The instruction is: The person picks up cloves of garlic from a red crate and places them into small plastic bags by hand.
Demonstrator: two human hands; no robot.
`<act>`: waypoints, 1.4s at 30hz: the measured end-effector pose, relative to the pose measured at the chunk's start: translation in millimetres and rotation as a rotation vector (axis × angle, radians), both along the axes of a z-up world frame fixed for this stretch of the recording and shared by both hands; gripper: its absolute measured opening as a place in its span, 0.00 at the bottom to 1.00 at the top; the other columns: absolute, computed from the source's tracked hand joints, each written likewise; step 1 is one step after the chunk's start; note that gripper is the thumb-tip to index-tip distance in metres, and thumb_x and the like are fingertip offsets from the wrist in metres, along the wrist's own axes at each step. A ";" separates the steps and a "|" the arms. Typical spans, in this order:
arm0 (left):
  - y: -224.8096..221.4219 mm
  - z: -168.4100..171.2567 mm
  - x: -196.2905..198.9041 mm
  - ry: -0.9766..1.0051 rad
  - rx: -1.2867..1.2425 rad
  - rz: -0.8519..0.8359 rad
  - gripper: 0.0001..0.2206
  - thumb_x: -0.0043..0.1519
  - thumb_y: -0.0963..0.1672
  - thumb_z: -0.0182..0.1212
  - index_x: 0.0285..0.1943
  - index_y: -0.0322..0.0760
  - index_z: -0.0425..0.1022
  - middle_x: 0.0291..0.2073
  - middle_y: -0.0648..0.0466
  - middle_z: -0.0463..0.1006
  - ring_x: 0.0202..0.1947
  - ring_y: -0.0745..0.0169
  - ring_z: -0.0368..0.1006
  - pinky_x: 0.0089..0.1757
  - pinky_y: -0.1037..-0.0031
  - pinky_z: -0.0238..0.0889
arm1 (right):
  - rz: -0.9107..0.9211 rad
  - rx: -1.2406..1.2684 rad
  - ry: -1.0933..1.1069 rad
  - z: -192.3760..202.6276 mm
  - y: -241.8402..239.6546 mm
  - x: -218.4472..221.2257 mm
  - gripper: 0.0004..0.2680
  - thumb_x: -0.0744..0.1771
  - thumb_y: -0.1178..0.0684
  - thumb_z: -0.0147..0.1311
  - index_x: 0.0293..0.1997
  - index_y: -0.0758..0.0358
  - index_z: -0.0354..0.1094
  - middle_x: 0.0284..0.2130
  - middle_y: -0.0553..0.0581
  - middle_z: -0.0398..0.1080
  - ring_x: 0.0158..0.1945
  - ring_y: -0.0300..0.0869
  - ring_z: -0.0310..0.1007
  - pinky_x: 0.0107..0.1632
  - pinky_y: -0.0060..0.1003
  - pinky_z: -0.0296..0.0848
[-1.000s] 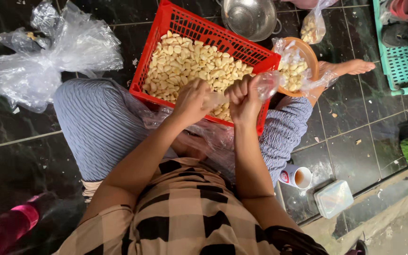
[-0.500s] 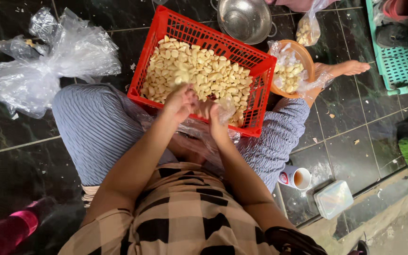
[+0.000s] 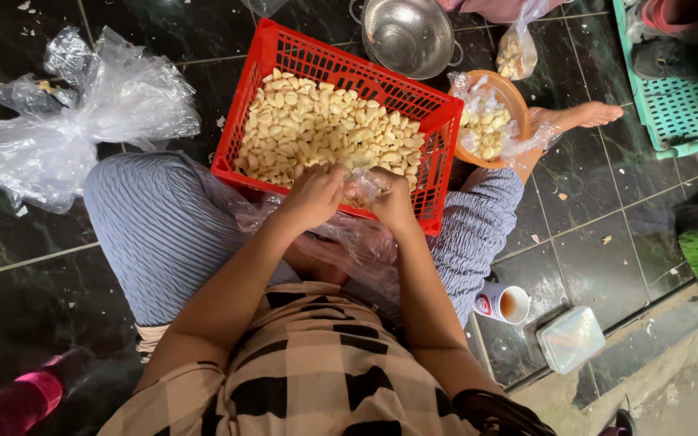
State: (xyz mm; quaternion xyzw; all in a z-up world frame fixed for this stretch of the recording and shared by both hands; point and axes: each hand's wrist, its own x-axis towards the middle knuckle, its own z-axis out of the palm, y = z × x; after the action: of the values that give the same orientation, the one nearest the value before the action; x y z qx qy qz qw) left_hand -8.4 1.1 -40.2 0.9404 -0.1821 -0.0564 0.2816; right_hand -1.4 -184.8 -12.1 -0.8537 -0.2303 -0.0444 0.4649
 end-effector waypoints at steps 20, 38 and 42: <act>-2.8 -37.6 -1.3 -0.506 0.050 0.075 0.11 0.61 0.44 0.57 0.52 0.50 0.72 0.39 0.59 0.68 0.48 0.60 0.66 0.52 0.62 0.50 | -0.211 0.278 0.217 -31.0 19.4 19.6 0.03 0.65 0.59 0.61 0.32 0.58 0.73 0.19 0.48 0.68 0.26 0.36 0.62 0.33 0.32 0.61; 1.3 -33.8 2.4 -0.705 -0.191 -0.162 0.05 0.64 0.44 0.53 0.42 0.48 0.76 0.35 0.59 0.70 0.41 0.56 0.69 0.42 0.67 0.61 | -0.108 0.496 0.795 -12.8 -15.1 17.9 0.08 0.63 0.61 0.57 0.45 0.68 0.73 0.32 0.65 0.78 0.33 0.45 0.82 0.36 0.34 0.83; 6.2 -45.5 7.3 -0.734 -0.165 -0.154 0.08 0.66 0.44 0.51 0.46 0.49 0.77 0.34 0.60 0.70 0.42 0.58 0.71 0.43 0.69 0.64 | -0.048 0.535 0.788 -10.2 -7.7 6.1 0.07 0.64 0.64 0.57 0.44 0.69 0.74 0.36 0.64 0.77 0.39 0.47 0.81 0.45 0.39 0.83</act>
State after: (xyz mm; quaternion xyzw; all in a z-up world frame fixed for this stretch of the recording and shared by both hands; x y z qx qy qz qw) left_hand -1.1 7.3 -85.7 0.8557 -0.3450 0.2780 0.2673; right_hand 4.6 -192.5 -22.3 -0.6611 0.0028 0.2141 0.7191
